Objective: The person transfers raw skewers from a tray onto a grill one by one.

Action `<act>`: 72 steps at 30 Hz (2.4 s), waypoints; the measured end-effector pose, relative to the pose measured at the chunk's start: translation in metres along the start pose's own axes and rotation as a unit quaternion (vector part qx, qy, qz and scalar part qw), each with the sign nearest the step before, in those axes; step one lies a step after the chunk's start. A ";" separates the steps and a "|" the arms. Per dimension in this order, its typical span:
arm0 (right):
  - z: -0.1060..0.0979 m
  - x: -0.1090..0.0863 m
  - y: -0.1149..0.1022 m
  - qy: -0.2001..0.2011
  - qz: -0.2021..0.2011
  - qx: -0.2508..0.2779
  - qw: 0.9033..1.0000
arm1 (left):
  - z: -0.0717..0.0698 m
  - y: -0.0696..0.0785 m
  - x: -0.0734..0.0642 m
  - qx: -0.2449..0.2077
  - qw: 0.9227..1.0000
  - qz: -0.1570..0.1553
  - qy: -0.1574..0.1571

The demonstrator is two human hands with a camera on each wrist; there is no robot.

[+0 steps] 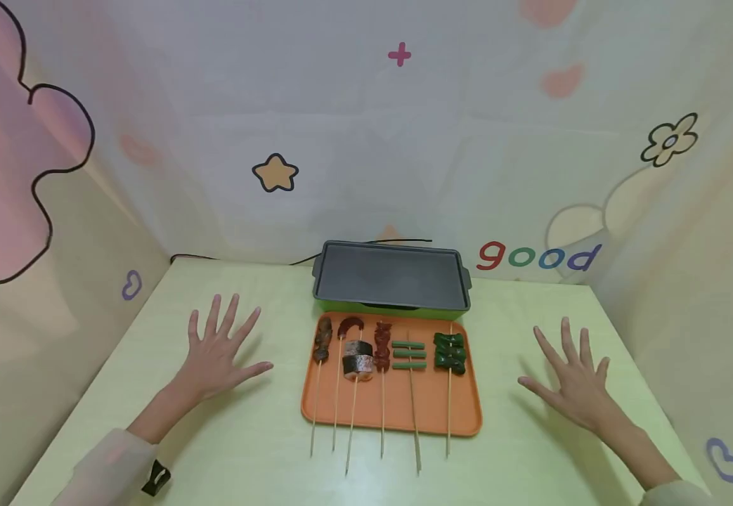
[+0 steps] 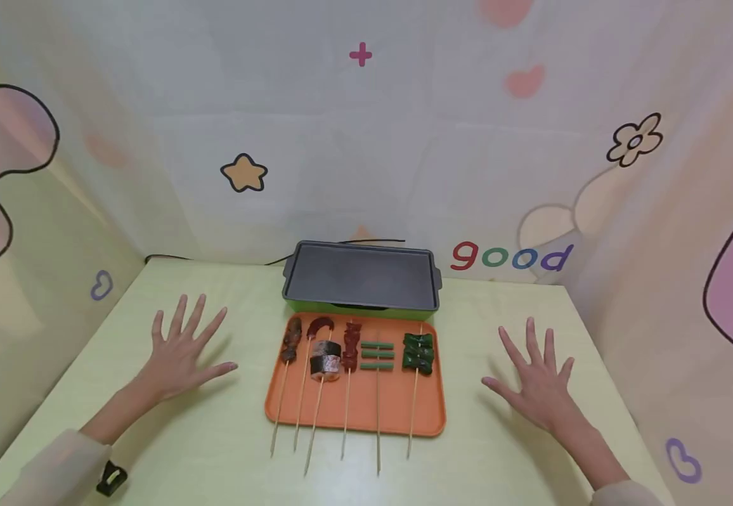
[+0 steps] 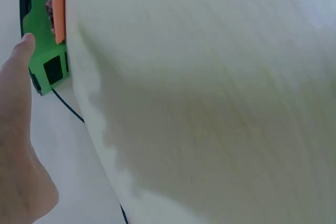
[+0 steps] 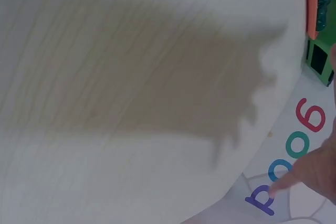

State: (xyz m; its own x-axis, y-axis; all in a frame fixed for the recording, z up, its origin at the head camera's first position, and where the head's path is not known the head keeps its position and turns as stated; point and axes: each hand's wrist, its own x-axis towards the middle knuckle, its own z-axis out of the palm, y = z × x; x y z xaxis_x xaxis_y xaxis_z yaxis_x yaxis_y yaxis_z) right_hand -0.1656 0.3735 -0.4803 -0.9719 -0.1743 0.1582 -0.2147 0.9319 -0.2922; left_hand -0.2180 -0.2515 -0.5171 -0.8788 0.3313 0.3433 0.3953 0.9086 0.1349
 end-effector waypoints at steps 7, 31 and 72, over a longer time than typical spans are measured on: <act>-0.004 -0.002 -0.011 -0.041 0.021 0.132 0.990 | 0.001 0.017 0.007 -0.124 0.988 -0.072 -0.052; 0.013 -0.026 -0.067 -0.114 0.099 0.369 0.917 | 0.006 0.051 0.011 -0.536 0.817 -0.123 -0.177; 0.049 -0.043 -0.098 -0.329 0.094 0.617 0.709 | 0.023 0.075 0.015 -0.542 0.796 -0.135 -0.231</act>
State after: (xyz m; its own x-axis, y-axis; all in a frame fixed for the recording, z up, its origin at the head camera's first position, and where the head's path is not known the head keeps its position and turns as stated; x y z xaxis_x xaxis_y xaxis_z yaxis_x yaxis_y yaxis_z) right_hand -0.1072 0.2739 -0.5046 -0.7419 -0.5734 -0.3476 0.3975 0.0414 -0.9167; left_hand -0.2077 -0.1722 -0.5231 -0.8760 0.4478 -0.1792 -0.0465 0.2914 0.9555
